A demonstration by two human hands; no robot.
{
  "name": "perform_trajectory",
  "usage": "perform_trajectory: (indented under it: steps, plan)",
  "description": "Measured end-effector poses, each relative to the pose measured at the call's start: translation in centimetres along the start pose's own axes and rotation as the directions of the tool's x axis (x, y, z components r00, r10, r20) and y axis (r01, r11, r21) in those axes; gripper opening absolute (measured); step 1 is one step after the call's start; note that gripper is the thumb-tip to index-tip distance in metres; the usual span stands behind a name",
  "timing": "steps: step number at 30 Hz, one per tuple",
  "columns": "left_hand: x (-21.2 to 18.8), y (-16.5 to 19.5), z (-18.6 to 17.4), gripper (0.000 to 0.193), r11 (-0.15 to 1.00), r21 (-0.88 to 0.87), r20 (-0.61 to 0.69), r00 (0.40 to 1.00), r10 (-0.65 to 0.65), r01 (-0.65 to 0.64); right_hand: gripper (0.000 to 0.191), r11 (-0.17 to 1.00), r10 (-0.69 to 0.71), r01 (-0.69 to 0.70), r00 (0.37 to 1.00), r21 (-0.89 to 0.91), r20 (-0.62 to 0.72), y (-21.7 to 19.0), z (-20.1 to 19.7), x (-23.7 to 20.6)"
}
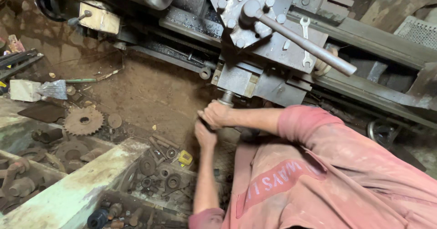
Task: The person operates a lathe machine, turning the handwheels to adjust the tool position against a rotating metal workpiece. The person repeatedly adjusts the controls and the workpiece, with another person occasionally visible assisting.
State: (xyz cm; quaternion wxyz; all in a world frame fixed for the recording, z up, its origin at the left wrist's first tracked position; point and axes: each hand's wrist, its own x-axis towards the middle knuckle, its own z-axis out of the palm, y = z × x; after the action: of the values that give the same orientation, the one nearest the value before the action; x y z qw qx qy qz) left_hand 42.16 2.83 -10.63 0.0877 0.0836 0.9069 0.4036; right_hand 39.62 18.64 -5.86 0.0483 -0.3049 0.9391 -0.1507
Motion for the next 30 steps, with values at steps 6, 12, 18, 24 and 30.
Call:
perform_trajectory:
  steps: [6,12,18,24,30]
  plan:
    - [-4.4,3.2,2.6,0.109,0.95,0.289,0.136,0.988,0.079,-0.116,0.037,0.898,0.248,-0.438,0.554,0.025,0.795,1.5,-3.6,9.0]
    - [-5.8,4.5,5.1,0.085,0.954,0.298,0.117,0.99,-0.076,0.038,0.028,0.889,0.428,-0.457,0.8,-0.035,0.42,1.9,-3.9,9.3]
    - [-7.5,3.4,6.1,0.044,0.945,0.228,0.127,0.955,-0.267,0.234,0.02,0.88,0.371,-0.375,0.926,0.292,0.073,1.8,-3.5,4.4]
    - [-3.0,1.5,2.1,0.073,0.809,-0.185,0.537,0.747,-0.392,0.557,0.05,0.876,0.25,-0.24,0.968,0.419,0.031,-0.2,-4.7,-5.6]
    - [4.4,0.8,-2.4,0.121,0.439,0.002,0.884,0.204,-0.421,0.898,0.082,0.983,-0.018,0.029,0.998,0.179,-0.065,-0.2,-2.7,-9.8]
